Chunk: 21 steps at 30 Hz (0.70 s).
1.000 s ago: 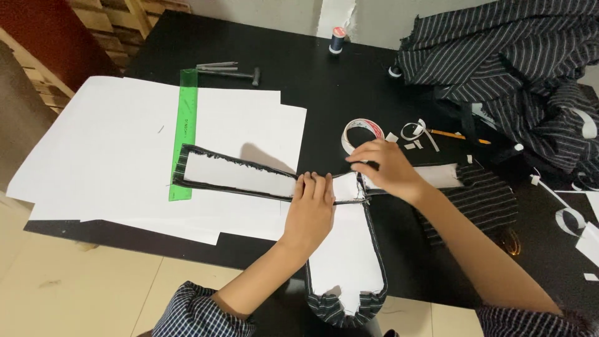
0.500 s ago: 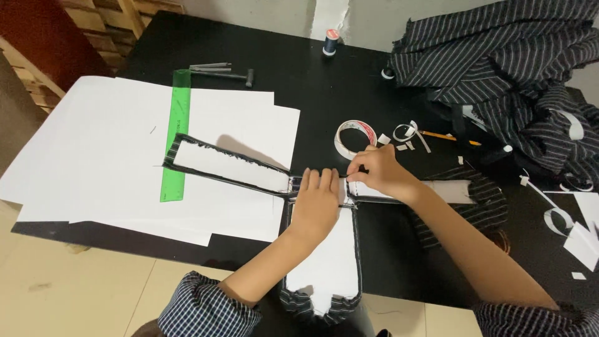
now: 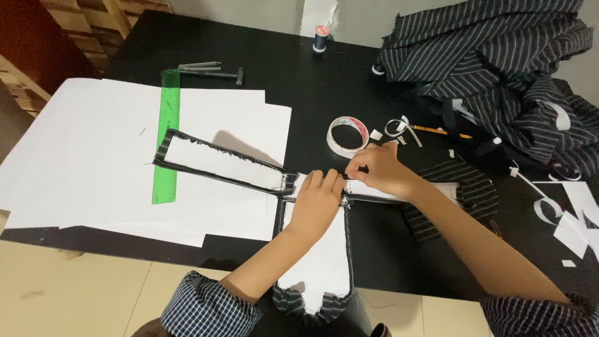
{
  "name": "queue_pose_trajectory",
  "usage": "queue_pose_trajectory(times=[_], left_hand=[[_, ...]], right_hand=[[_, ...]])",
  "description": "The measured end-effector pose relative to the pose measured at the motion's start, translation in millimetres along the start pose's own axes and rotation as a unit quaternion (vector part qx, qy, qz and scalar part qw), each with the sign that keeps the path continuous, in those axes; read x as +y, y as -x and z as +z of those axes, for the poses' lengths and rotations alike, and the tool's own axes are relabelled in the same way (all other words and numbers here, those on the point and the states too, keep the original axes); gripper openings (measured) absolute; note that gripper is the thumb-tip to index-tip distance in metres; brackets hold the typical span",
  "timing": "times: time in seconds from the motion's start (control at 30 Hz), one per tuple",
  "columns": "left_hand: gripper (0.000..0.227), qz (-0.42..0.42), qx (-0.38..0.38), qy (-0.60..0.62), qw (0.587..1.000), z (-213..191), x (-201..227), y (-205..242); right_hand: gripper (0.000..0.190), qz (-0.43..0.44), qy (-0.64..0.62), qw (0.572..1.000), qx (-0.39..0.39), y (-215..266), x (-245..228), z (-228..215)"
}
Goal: Assemble a wallet by applying adhesive tape to a template and covering it with striped fabric.
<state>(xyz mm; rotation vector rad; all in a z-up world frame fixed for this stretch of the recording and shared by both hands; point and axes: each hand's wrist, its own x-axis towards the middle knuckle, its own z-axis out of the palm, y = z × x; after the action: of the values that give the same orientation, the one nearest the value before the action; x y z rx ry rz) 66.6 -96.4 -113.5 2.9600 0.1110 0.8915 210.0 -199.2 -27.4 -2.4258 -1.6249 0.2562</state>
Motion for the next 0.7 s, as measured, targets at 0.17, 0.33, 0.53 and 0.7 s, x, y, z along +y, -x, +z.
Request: queue_pose_trajectory(times=[0.17, 0.33, 0.53, 0.7], left_hand=[[0.025, 0.006, 0.037, -0.021, 0.999, 3, 1, 1], [0.027, 0.015, 0.048, -0.027, 0.998, -3, 0, -1], [0.027, 0.021, 0.016, -0.011, 1.0, -13, -1, -3], [0.023, -0.032, -0.065, 0.057, 0.996, -31, -5, -21]], right_hand=[[0.013, -0.023, 0.016, 0.999, 0.024, 1, 0, 6], [0.015, -0.117, 0.2, 0.961, 0.15, 11, 26, 54], [0.012, 0.064, 0.027, 0.997, 0.02, 23, 12, 2], [0.014, 0.122, -0.071, 0.99, -0.02, 21, -1, -11]])
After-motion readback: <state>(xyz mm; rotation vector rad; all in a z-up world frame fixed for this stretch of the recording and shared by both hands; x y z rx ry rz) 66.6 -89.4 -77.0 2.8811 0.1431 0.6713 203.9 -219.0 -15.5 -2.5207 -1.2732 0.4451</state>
